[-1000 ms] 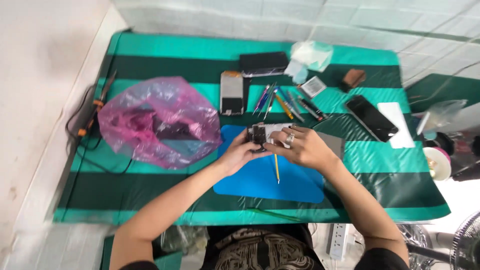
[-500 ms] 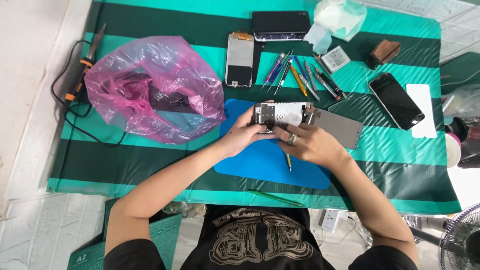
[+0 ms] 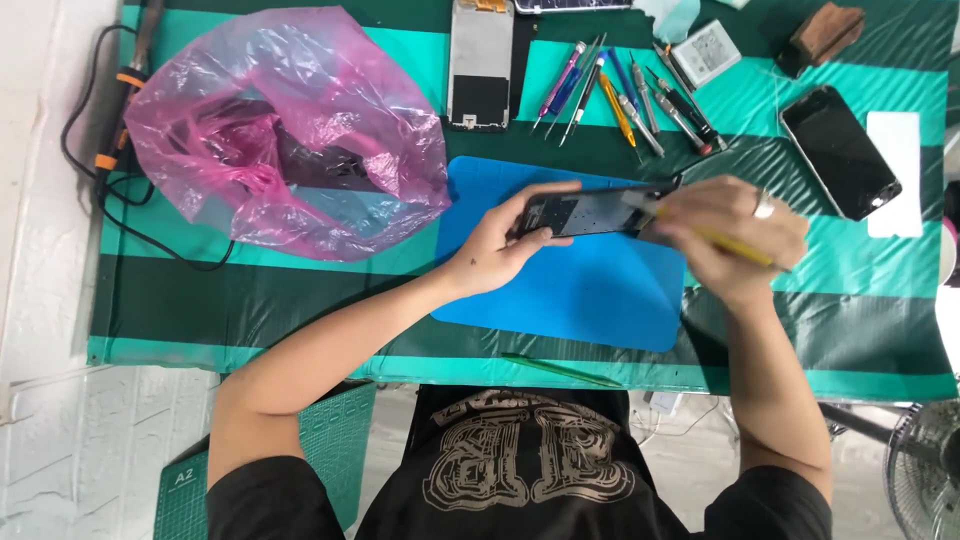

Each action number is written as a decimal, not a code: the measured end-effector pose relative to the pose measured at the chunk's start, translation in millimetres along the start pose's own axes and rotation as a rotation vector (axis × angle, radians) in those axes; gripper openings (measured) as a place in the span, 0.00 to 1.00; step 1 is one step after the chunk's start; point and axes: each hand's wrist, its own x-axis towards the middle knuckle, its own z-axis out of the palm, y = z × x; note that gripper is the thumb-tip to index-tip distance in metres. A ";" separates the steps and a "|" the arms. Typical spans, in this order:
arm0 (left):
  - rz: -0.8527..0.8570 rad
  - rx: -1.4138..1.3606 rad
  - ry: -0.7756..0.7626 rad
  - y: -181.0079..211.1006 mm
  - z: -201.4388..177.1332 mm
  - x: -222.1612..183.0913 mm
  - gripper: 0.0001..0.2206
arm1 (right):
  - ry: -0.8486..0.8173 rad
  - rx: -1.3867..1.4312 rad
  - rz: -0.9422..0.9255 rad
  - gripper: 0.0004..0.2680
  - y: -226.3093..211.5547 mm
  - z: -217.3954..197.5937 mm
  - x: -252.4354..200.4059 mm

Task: A technician disassembles a mobile phone on a repair bench, using a prying tool to separate the screen and inspect internal components.

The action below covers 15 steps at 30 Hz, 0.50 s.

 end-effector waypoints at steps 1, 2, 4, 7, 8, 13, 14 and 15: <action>0.002 0.115 -0.006 2.6 1.0 -1.9 0.20 | 0.115 0.038 0.147 0.05 -0.1 4.4 -4.5; 0.008 0.231 -0.010 5.2 1.7 -3.3 0.18 | 0.226 0.078 0.292 0.07 0.8 8.7 -8.1; 0.064 0.281 -0.020 6.9 4.1 -1.2 0.17 | 0.256 0.193 0.412 0.05 2.2 16.1 -20.0; 0.158 0.337 -0.016 2.0 5.3 0.5 0.17 | 0.288 0.365 0.527 0.03 1.7 29.4 -17.5; 0.199 0.345 -0.004 -0.3 5.5 0.2 0.20 | 0.292 0.420 0.519 0.04 0.4 34.4 -13.2; 0.208 0.350 0.031 -1.1 7.2 -1.1 0.18 | 0.221 0.412 0.377 0.06 -5.9 43.0 -11.8; 0.210 0.351 0.042 -0.5 7.4 0.1 0.17 | 0.198 0.392 0.312 0.07 -5.4 43.8 -10.6; 0.209 0.355 0.043 0.1 6.8 1.8 0.17 | 0.199 0.395 0.310 0.07 -1.9 43.5 -13.1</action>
